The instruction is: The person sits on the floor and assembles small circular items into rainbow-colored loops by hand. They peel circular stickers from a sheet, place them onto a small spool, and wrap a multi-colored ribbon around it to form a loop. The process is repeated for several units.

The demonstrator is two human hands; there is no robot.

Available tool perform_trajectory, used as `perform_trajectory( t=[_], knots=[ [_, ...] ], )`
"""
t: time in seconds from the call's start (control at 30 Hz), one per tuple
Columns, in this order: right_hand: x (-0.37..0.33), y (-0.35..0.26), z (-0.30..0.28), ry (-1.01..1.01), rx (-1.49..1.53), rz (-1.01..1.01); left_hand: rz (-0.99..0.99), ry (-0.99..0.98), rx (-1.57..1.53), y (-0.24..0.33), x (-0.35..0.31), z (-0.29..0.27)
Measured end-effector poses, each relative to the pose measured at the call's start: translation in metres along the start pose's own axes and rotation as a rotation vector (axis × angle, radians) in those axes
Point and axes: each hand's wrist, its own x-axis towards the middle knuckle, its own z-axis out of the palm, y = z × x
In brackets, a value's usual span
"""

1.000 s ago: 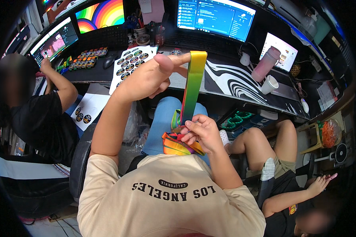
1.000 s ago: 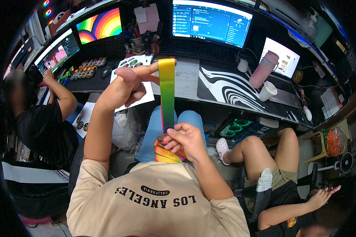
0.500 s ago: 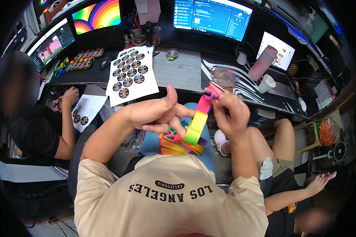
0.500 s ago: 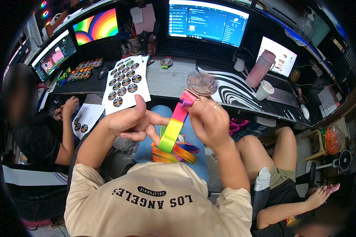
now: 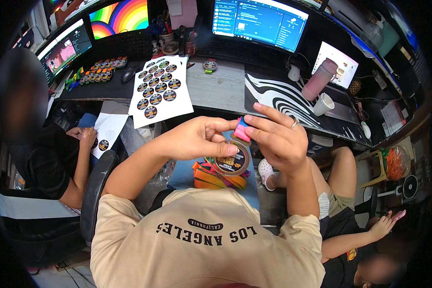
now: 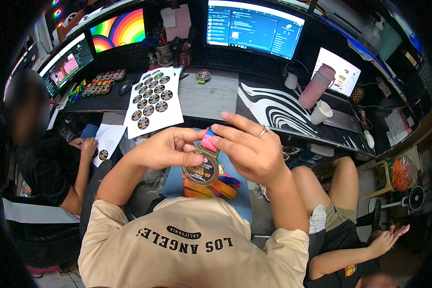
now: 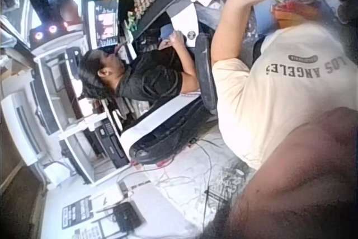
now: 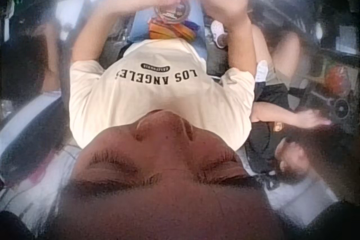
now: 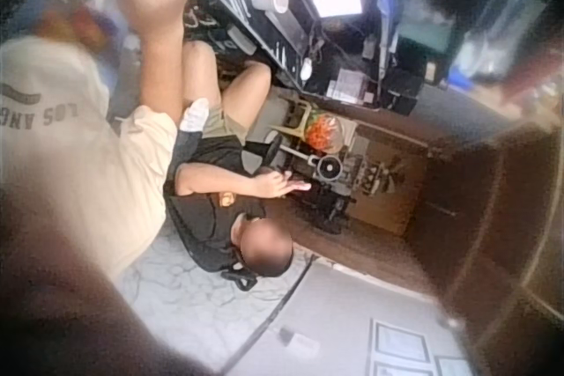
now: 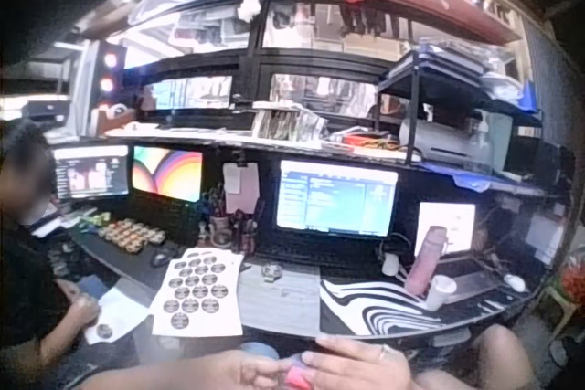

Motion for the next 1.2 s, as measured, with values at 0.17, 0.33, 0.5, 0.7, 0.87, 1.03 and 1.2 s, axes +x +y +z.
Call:
perform_trajectory(
  t=[0.17, 0.33, 0.5, 0.7, 0.87, 1.03, 1.2],
  knots=[
    [-0.008, -0.029, 0.01, 0.126, 0.324, 0.585, 0.067, 0.185, 0.003, -0.001, 0.007, -0.002],
    [-0.015, -0.046, 0.029, 0.203, 0.807, 1.018, 0.071, 0.111, 0.029, -0.006, 0.009, -0.005],
    [-0.01, -0.037, 0.026, 0.225, 0.906, 1.047, 0.126, 0.035, 0.074, -0.011, 0.007, -0.009],
    [-0.013, -0.026, 0.03, 0.189, 0.935, 1.103, 0.102, -0.025, 0.031, -0.016, 0.009, -0.018],
    [-0.029, -0.003, 0.051, 0.199, 0.89, 1.107, 0.097, -0.003, -0.039, -0.035, 0.023, -0.039],
    [-0.047, 0.023, 0.077, 0.271, 1.086, 1.287, 0.02, 0.011, -0.138, -0.068, 0.048, -0.071],
    [-0.057, 0.067, 0.111, 0.284, 1.074, 1.364, -0.181, 0.099, -0.107, -0.078, 0.069, -0.11]
  ],
)
